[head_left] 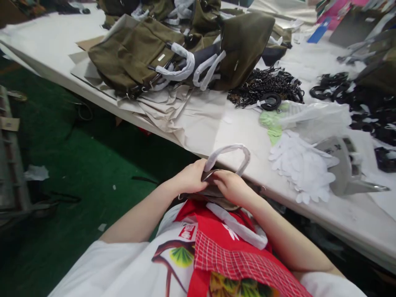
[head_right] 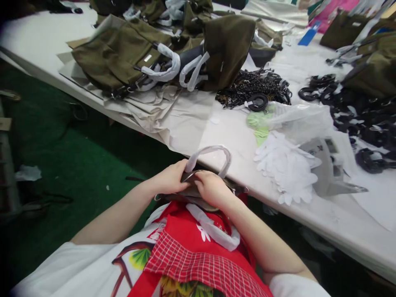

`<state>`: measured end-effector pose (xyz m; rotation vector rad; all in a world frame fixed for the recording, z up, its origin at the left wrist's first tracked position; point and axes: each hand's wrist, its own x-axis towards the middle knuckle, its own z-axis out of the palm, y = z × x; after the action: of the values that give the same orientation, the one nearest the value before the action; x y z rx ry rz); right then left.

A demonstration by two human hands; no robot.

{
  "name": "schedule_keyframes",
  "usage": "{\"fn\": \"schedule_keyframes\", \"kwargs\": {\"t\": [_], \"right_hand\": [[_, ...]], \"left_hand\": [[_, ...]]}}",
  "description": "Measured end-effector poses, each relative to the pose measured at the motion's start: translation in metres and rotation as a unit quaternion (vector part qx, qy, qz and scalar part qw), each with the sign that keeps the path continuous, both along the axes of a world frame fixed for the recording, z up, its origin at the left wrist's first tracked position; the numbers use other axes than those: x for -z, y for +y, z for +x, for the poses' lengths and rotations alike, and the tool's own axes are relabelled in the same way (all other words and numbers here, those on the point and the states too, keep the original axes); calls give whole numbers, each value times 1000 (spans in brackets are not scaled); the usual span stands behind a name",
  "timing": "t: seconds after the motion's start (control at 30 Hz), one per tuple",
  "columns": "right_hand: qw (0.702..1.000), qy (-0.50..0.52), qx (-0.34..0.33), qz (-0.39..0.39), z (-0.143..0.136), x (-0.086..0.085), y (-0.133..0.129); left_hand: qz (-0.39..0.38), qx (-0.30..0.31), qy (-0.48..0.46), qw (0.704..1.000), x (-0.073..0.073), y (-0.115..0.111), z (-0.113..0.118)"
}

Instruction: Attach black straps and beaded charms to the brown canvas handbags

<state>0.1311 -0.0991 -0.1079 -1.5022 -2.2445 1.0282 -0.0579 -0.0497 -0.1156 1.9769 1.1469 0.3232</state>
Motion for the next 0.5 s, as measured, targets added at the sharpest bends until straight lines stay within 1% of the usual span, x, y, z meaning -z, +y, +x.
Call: {"fn": "schedule_keyframes", "kwargs": {"t": [0.07, 0.13, 0.17, 0.23, 0.3, 0.33, 0.37, 0.4, 0.43, 0.47, 0.5], "right_hand": [[999, -12, 24, 18, -7, -2, -3], [998, -42, 38, 7, -13, -2, -8], [998, -56, 37, -12, -16, -1, -11], [996, -54, 22, -65, -21, 3, -18], [991, 5, 11, -131, -25, 10, -27], [984, 55, 19, -165, -27, 14, -32], [972, 116, 35, -203, -30, 19, -38], [952, 178, 69, -241, -34, 25, -43], [922, 253, 102, -275, -37, 32, -49], [886, 323, 134, -303, -41, 40, -53], [855, 379, 159, -317, -45, 50, -57]], "left_hand": [[-20, -46, 0, 999, 3, 0, -2], [-85, -83, -57, 991, 10, -2, -2], [-121, -98, -94, 983, 14, -5, -1], [-189, -138, -164, 958, 17, -14, 3], [-248, -187, -225, 923, 14, -27, 7], [-275, -214, -254, 903, 10, -34, 9], [-299, -236, -276, 882, 6, -40, 11], [-320, -253, -298, 863, 3, -47, 13], [-339, -263, -312, 847, -1, -52, 15], [-354, -268, -319, 838, -4, -56, 16], [-351, -272, -321, 837, -7, -59, 17]]}}
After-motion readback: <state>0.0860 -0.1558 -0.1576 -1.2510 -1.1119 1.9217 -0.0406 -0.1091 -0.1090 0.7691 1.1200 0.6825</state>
